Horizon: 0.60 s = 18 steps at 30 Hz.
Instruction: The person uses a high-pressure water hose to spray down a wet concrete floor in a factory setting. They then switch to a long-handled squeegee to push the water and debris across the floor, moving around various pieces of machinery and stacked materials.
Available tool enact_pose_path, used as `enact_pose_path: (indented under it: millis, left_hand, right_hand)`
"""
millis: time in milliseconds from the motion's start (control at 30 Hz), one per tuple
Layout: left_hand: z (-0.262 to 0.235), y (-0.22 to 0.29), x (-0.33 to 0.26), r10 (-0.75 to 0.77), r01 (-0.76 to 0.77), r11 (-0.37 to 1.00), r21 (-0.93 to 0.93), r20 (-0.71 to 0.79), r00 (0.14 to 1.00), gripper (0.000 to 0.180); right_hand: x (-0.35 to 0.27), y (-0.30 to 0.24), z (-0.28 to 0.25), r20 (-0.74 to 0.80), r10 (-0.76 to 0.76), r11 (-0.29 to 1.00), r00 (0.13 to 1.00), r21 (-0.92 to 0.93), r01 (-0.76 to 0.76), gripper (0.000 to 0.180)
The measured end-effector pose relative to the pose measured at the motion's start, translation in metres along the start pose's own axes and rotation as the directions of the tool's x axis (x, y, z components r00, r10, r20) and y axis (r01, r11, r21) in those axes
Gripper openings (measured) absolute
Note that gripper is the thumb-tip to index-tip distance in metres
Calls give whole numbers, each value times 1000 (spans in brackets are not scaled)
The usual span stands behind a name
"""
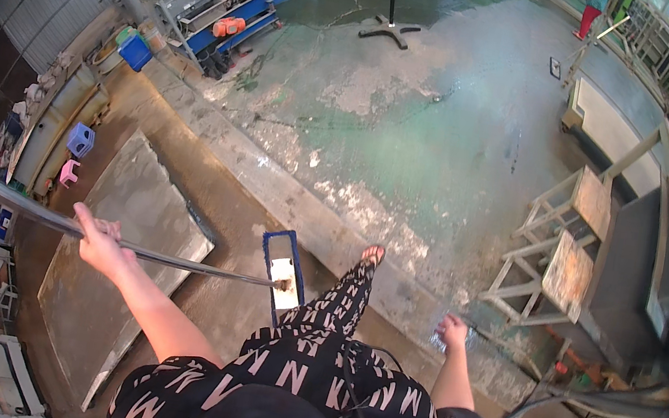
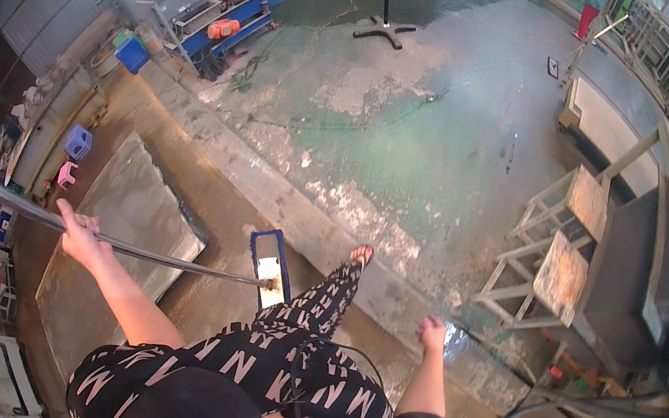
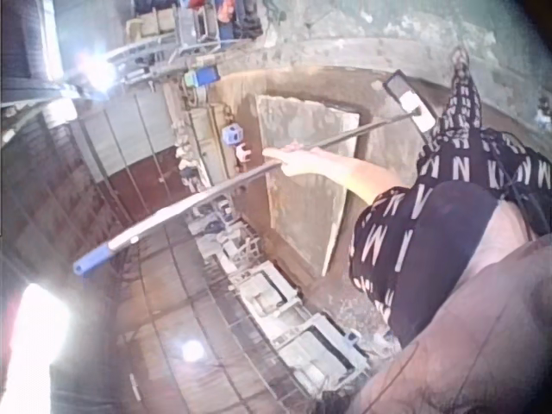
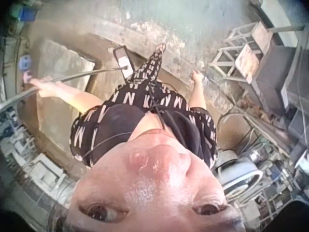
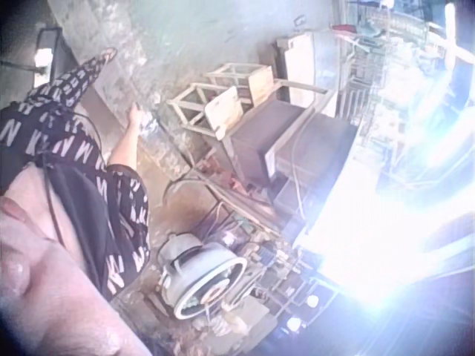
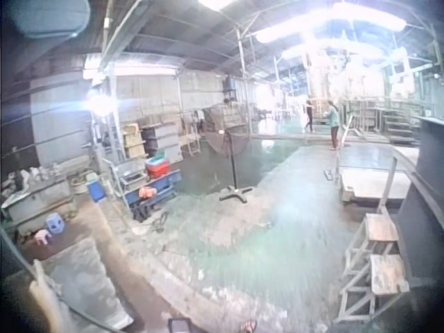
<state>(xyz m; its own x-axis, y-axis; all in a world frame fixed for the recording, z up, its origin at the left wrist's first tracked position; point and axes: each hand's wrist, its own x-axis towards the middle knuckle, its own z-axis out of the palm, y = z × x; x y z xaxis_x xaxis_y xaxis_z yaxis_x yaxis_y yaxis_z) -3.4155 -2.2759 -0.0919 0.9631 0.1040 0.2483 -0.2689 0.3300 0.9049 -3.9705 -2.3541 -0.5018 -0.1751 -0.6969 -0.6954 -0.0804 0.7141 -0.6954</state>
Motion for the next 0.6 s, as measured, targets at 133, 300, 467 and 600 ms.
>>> enact_pose_path:
  millis: [133,300,467,600]
  left_hand:
    - [127,-42,-9,-76,74,996,49,42,996,53]
    - [262,-62,-18,-139,148,989,-24,227,964,54]
    - [368,-81,-37,-127,152,987,-50,339,932,54]
    - [432,-113,-63,-77,119,988,-94,362,929,54]
  right_hand:
    - [27,1,-14,-84,132,987,988,-76,-138,32]
    - [21,-64,-39,-152,318,921,936,282,-268,38]
    - [68,-149,-37,-176,319,890,931,393,-230,49]
    - [141,-197,-36,-123,311,888,942,391,-243,52]
